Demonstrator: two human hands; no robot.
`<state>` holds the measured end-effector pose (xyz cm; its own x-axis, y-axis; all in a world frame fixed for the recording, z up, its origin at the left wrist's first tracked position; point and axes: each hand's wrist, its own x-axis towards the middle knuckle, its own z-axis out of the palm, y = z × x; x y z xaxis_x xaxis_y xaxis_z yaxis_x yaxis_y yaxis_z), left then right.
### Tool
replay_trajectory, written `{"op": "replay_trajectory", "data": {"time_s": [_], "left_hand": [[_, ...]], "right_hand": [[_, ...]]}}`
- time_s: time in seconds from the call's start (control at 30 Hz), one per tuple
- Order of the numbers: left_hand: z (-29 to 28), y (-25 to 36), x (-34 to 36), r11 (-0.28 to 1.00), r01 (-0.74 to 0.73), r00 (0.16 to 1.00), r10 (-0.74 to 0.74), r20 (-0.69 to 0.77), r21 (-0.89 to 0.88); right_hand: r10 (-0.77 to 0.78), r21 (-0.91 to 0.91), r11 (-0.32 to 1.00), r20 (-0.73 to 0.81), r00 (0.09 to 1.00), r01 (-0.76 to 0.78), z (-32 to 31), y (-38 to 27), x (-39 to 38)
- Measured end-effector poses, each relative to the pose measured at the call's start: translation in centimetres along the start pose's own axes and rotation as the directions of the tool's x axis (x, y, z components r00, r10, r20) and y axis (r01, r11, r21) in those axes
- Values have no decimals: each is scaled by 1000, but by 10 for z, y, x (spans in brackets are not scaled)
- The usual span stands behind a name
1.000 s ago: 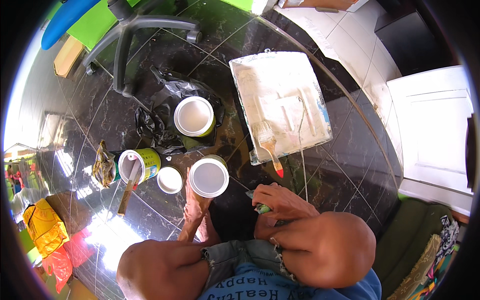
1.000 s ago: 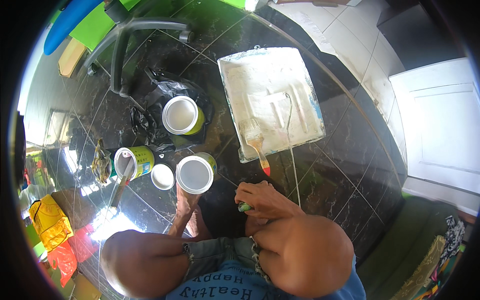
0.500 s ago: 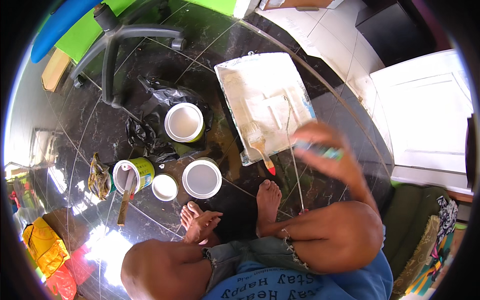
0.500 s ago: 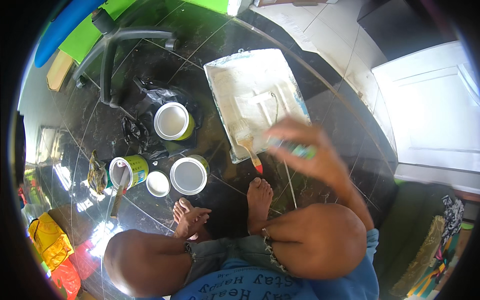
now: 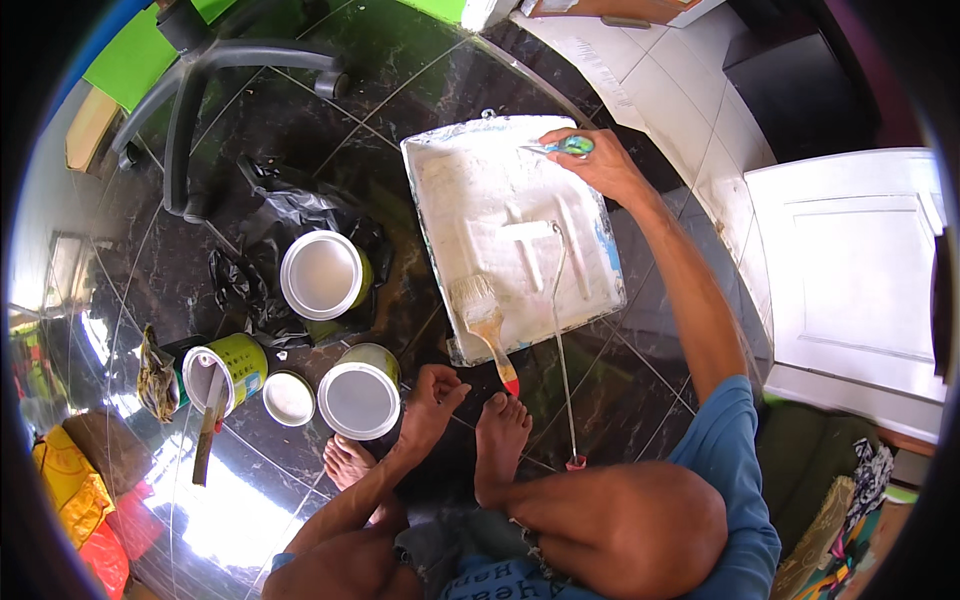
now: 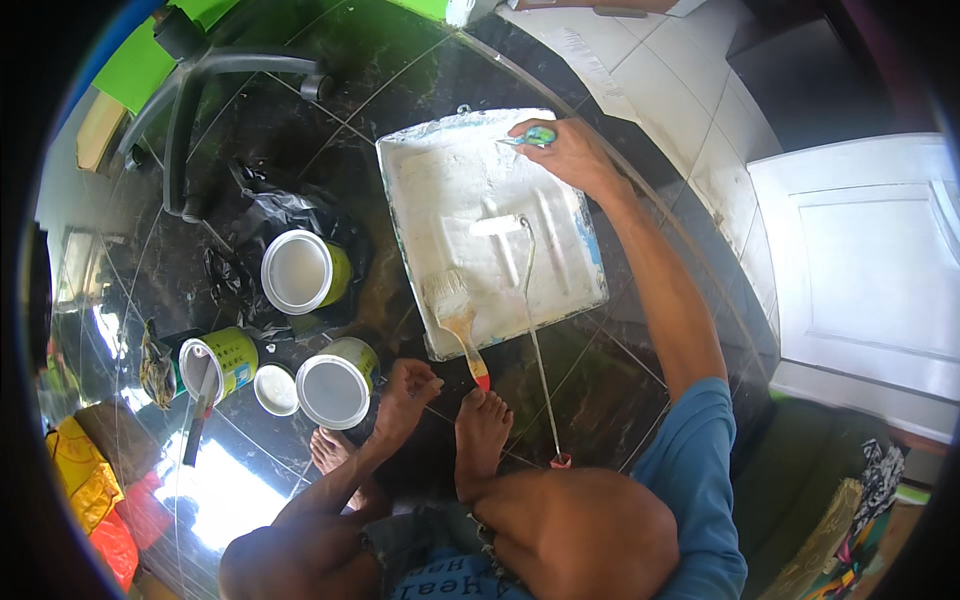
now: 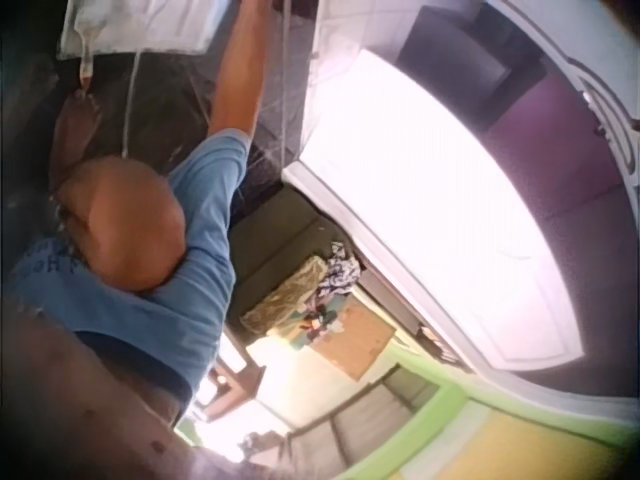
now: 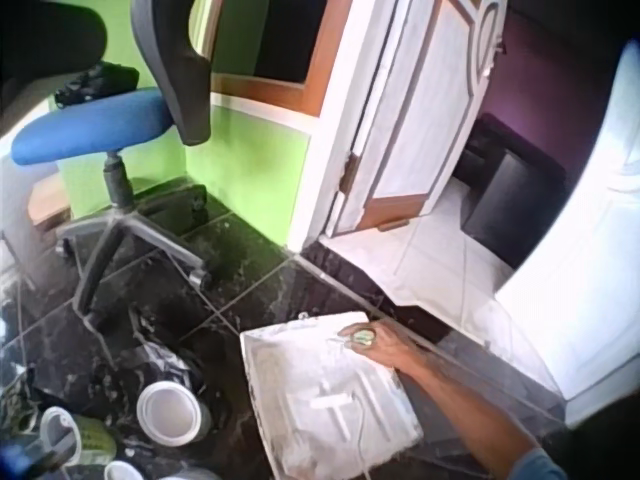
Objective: The person sits on the floor and mixes white paint in a small container using a wooden stick. They then pour the paint into a tray and use a brush and roller to spread and mix the paint within the tray.
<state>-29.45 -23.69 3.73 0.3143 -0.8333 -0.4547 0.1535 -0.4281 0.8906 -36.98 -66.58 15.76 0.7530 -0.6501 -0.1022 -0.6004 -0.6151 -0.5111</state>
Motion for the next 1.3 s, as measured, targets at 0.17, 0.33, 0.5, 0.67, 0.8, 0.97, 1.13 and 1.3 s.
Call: {"op": "replay_trajectory", "data": {"time_s": [0.17, 0.33, 0.5, 0.67, 0.8, 0.97, 1.13, 1.3], "left_hand": [[7, 28, 15, 917, 324, 946, -311, 93, -231], [12, 7, 21, 829, 349, 937, -310, 160, -438], [16, 7, 16, 780, 308, 949, -290, 121, -544], [19, 13, 15, 797, 298, 952, -290, 100, -526], [20, 13, 15, 830, 219, 973, -223, 54, -514], [22, 14, 17, 825, 237, 967, -249, 46, -513], [17, 9, 16, 818, 232, 968, -249, 39, -526], [18, 13, 17, 820, 232, 968, -245, 46, -523]], "right_hand": [[-152, 56, 987, -17, 988, 152, 12, 16, 9], [-94, 107, 990, 22, 995, 91, 11, 16, 6], [-79, 175, 983, 90, 993, 62, 10, -6, 3], [16, 70, 997, 143, 990, -26, 5, 8, 3], [128, -33, 991, 36, 991, -127, -9, -2, 5], [118, -61, 991, -75, 990, -123, 6, 0, 5], [36, 20, 999, 55, 998, -38, 19, -14, -9], [116, -42, 992, -4, 993, -116, 6, -2, -3]]}}
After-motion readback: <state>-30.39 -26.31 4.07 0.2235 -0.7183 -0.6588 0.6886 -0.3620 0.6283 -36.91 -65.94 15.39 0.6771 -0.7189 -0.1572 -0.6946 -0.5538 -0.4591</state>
